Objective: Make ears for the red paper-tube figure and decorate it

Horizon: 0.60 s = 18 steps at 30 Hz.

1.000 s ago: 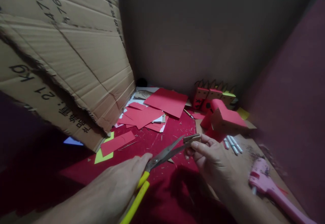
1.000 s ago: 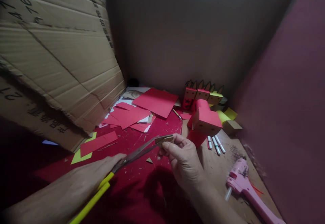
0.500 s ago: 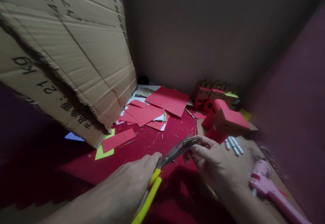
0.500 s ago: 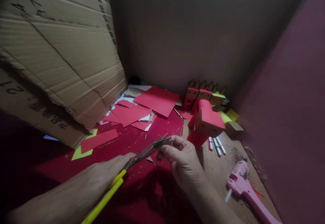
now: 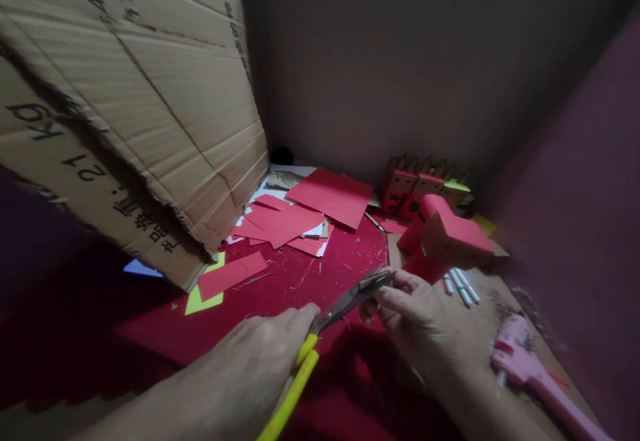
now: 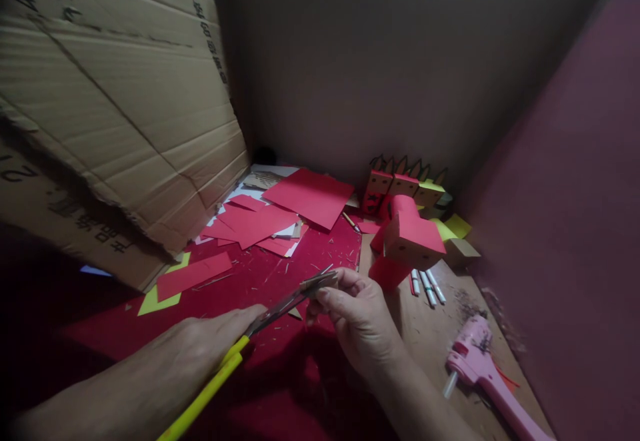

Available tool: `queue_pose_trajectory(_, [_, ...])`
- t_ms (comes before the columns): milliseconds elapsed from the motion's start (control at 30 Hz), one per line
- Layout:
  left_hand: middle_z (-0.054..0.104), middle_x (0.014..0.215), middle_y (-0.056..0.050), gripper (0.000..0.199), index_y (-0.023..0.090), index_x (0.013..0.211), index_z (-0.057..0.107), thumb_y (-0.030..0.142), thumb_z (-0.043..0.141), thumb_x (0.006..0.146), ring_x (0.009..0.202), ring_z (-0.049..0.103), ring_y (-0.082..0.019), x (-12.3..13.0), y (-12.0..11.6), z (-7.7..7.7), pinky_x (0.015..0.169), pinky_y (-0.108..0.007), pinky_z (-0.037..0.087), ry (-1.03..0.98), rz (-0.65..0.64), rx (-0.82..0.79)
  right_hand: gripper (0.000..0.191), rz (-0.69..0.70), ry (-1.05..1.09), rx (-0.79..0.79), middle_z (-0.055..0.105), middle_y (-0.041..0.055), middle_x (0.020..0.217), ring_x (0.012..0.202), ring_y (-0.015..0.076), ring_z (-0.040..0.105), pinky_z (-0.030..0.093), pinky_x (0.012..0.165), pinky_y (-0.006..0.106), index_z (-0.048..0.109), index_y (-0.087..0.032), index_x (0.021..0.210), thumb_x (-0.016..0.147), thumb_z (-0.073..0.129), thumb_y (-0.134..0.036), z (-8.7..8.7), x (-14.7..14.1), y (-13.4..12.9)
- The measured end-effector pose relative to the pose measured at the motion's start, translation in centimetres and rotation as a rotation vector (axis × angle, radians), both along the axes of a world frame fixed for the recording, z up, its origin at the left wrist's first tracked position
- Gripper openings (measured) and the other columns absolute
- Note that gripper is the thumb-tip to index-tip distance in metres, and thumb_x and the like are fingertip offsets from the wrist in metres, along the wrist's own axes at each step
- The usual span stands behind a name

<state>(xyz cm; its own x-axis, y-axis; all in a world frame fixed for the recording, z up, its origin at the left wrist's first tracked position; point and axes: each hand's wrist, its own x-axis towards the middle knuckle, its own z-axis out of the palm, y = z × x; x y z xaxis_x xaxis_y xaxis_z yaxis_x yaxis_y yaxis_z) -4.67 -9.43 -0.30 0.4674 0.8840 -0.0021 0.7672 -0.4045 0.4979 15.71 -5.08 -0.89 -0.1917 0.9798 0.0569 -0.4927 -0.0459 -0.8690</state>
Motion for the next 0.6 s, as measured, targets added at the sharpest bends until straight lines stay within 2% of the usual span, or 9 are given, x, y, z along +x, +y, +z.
queue_pose_trajectory(133, [0.061, 0.078, -0.004, 0.02, 0.02, 0.097, 0.053, 0.022, 0.037, 0.086, 0.065, 0.057, -0.017, -0.1, 0.2, 1.5, 0.063, -0.026, 0.044, 0.13, -0.042, -0.066, 0.008, -0.003, -0.008, -0.008, 0.065, 0.0021, 0.062, 0.051, 0.013, 0.057, 0.049, 0.048, 0.027, 0.07, -0.014, 0.066, 0.06, 0.075, -0.013, 0.1, 0.0, 0.0])
queue_pose_trajectory(233, [0.06, 0.075, -0.003, 0.019, 0.02, 0.095, 0.053, 0.018, 0.035, 0.086, 0.062, 0.056, -0.016, 0.2, 0.2, 2.2, 0.06, -0.025, 0.042, 0.213, -0.034, -0.048, 0.007, 0.0, -0.014, -0.009, 0.066, 0.0026, 0.062, 0.051, 0.0127, 0.057, 0.048, 0.048, 0.026, 0.071, -0.013, 0.067, 0.061, 0.074, -0.013, 0.1, -0.1, 0.0])
queue_pose_trajectory(467, [0.056, 0.07, -0.001, 0.019, 0.019, 0.092, 0.051, 0.015, 0.032, 0.088, 0.054, 0.051, -0.013, 0.1, 0.9, 0.8, 0.054, -0.023, 0.036, 0.277, -0.083, 0.053, 0.006, -0.014, -0.012, -0.022, 0.065, 0.0002, 0.06, 0.05, 0.0112, 0.055, 0.047, 0.049, 0.025, 0.069, -0.015, 0.064, 0.062, 0.074, -0.012, 0.0, -0.1, 0.3])
queue_pose_trajectory(600, [0.052, 0.064, 0.001, 0.014, 0.019, 0.09, 0.05, 0.018, 0.038, 0.085, 0.049, 0.047, -0.013, -0.8, 1.3, 0.0, 0.052, -0.023, 0.034, 0.262, -0.122, 0.114, 0.007, -0.025, -0.023, -0.042, 0.068, 0.0021, 0.064, 0.054, 0.011, 0.057, 0.049, 0.052, 0.024, 0.071, -0.014, 0.067, 0.061, 0.074, -0.012, 0.0, -0.1, 0.5])
